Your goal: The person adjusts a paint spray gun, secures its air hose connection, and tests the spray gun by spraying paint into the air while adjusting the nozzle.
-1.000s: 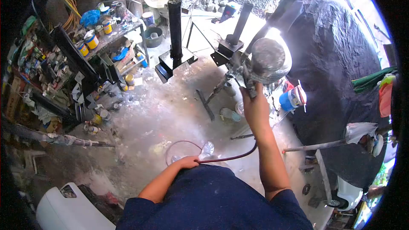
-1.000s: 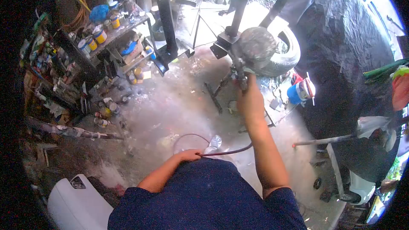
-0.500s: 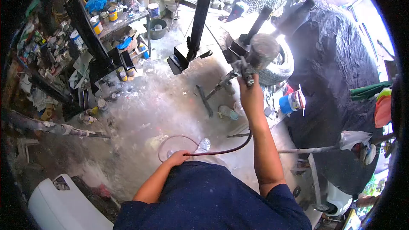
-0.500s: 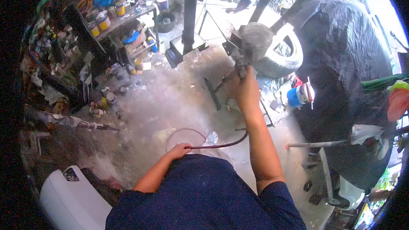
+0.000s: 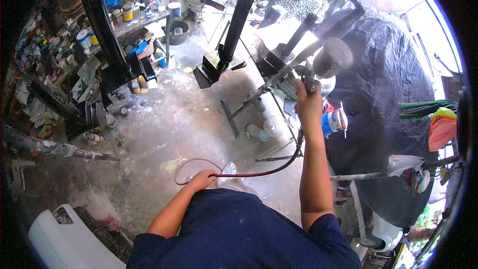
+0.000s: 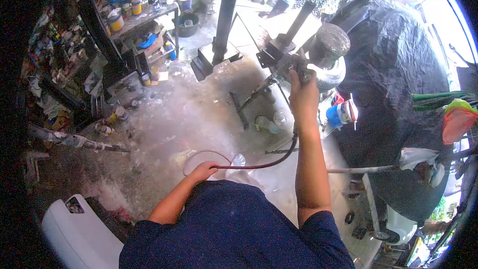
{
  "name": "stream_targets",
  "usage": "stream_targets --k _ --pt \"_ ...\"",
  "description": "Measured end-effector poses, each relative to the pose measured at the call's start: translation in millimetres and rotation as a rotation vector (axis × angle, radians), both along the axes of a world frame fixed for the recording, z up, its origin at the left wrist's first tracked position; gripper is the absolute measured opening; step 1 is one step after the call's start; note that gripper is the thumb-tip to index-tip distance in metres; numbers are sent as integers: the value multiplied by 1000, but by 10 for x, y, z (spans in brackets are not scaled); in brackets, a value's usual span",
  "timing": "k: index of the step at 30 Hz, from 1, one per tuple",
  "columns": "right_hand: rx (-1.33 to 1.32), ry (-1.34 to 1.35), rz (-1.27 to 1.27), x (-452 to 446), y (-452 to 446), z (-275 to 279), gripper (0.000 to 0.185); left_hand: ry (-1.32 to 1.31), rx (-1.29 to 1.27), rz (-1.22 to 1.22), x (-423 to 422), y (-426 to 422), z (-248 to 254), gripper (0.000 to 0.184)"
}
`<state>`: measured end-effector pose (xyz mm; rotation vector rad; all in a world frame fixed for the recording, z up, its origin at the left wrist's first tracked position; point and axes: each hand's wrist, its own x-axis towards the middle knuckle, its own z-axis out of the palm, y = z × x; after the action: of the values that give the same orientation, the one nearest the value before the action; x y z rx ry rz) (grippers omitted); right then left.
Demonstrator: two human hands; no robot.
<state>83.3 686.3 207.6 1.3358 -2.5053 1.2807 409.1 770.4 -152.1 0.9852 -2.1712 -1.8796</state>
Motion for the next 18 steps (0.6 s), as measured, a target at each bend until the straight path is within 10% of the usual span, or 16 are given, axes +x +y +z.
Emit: stream_targets --k 13,18 --pt "96 -236 71 133 -132 386 35 64 -90 -12 79 -5 270 29" --pt "247 143 74 55 -76 495 44 124 -77 -68 -94 0 614 29"
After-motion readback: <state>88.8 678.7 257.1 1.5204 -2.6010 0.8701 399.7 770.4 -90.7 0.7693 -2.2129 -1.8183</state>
